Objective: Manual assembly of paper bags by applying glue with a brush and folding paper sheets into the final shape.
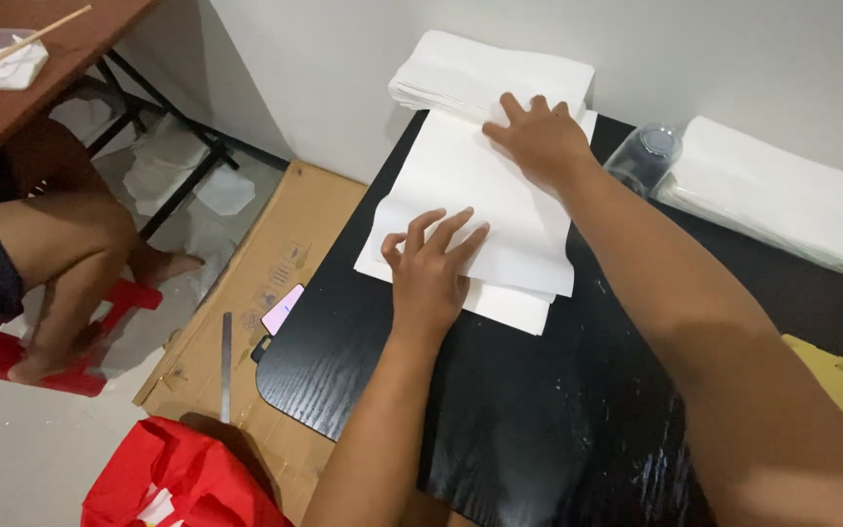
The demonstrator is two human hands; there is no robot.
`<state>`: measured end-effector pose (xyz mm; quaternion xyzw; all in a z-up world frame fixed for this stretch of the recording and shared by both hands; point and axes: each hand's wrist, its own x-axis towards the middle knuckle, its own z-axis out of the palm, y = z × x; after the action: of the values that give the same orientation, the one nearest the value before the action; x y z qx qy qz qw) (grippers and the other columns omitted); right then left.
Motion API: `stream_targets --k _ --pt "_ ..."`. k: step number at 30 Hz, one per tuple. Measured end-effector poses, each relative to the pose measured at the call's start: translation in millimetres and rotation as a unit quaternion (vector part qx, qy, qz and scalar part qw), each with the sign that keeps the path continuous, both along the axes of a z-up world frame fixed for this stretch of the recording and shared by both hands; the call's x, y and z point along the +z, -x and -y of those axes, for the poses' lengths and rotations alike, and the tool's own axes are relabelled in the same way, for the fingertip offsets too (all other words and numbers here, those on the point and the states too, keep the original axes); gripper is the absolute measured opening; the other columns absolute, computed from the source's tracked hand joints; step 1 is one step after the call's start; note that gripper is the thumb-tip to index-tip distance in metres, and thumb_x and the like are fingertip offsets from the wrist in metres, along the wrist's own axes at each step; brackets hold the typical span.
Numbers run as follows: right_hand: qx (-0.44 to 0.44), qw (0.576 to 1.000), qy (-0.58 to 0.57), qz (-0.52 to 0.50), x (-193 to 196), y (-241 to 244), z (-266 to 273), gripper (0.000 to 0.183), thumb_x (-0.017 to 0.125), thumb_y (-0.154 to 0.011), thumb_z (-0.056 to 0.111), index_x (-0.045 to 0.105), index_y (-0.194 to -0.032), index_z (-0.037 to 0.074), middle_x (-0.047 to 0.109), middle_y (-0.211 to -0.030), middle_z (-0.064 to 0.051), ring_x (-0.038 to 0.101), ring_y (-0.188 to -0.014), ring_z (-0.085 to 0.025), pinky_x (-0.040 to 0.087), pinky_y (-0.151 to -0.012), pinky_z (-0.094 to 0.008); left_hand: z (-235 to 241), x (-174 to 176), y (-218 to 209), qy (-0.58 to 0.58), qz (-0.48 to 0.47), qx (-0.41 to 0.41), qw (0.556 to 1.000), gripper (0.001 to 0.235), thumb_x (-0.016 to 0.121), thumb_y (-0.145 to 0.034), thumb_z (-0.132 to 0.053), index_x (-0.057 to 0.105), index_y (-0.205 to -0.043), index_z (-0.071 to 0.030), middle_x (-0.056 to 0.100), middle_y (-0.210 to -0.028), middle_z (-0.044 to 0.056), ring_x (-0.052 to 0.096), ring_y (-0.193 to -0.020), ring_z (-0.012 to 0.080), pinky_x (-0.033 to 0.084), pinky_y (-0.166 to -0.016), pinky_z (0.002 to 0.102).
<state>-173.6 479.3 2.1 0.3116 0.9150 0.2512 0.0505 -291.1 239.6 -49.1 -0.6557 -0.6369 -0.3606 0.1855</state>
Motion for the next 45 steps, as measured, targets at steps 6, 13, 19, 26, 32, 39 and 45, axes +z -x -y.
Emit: stream_targets --k 6,13,19,26,32,39,45 --pt "0.049 0.984 -0.162 0.057 -29 -14 -29 0.024 0.071 -0.087 0.016 0.072 -0.11 0.025 0.047 -0.152 -0.005 0.062 -0.105 -0.03 0.054 -0.074 -0.039 3 4 2 -0.034 0.028 0.015 0.999 0.085 0.069 -0.058 0.016 0.068 -0.126 -0.034 0.068 -0.136 -0.009 0.056 -0.129 0.0242 0.024 -0.091 0.044" --pt "0.019 0.983 -0.18 0.044 -49 -18 -55 0.042 0.072 -0.085 0.023 0.061 -0.125 0.033 0.04 -0.153 0.002 0.054 -0.119 -0.027 0.053 -0.085 -0.03 10 20 3 -0.065 0.059 0.037 0.995 0.084 0.065 -0.059 0.021 0.07 -0.125 -0.03 0.072 -0.129 -0.011 0.056 -0.127 0.0223 0.025 -0.087 0.046" --pt "-0.048 0.997 0.005 0.055 -23 -8 -39 0.047 0.057 -0.091 0.003 0.057 -0.132 0.026 0.025 -0.163 -0.004 0.03 -0.143 -0.036 0.038 -0.109 -0.041 15 46 2 -0.222 0.003 0.112 0.968 0.05 0.059 -0.081 0.012 0.078 -0.107 -0.026 0.079 -0.104 -0.014 0.059 -0.11 0.0134 0.021 -0.091 0.039" --pt "0.085 0.854 0.374 -0.351 86 -25 58 0.029 0.044 -0.108 0.035 0.061 -0.127 0.021 0.036 -0.157 -0.014 0.02 -0.151 -0.033 0.012 -0.118 -0.062 24 75 -5 -0.407 -0.05 0.185 0.893 0.019 0.066 -0.094 -0.006 0.074 -0.088 -0.023 0.073 -0.083 -0.014 0.06 -0.095 0.0106 0.022 -0.091 0.033" --pt "0.337 0.859 0.197 -0.332 94 -112 233 0.135 0.058 -0.057 0.1 0.028 -0.161 0.019 0.036 -0.166 -0.012 0.038 -0.152 -0.041 0.03 -0.116 -0.06 66 133 -25 -0.39 -0.067 0.114 0.911 0.025 0.056 -0.101 -0.016 0.078 -0.089 -0.021 0.075 -0.086 -0.012 0.063 -0.087 0.0136 0.022 -0.094 0.033" --pt "0.023 0.821 0.259 -0.509 53 -153 325 0.101 0.085 -0.072 0.053 0.04 -0.147 0.003 0.046 -0.141 -0.016 0.046 -0.132 -0.034 0.035 -0.112 -0.045 121 195 -94 -0.33 -0.108 0.025 0.937 0.006 0.085 -0.094 -0.023 0.079 -0.093 -0.025 0.075 -0.094 -0.011 0.066 -0.09 0.0111 0.02 -0.098 0.034" --pt "-0.05 0.596 0.37 -0.711 29 -207 365 0.059 0.076 -0.085 0.013 0.056 -0.137 -0.003 0.066 -0.136 -0.016 0.061 -0.131 -0.028 0.049 -0.111 -0.039 161 234 -139 -0.266 -0.141 -0.058 0.952 0.013 0.084 -0.099 -0.019 0.073 -0.1 -0.027 0.071 -0.093 -0.013 0.067 -0.086 0.0111 0.023 -0.102 0.034"
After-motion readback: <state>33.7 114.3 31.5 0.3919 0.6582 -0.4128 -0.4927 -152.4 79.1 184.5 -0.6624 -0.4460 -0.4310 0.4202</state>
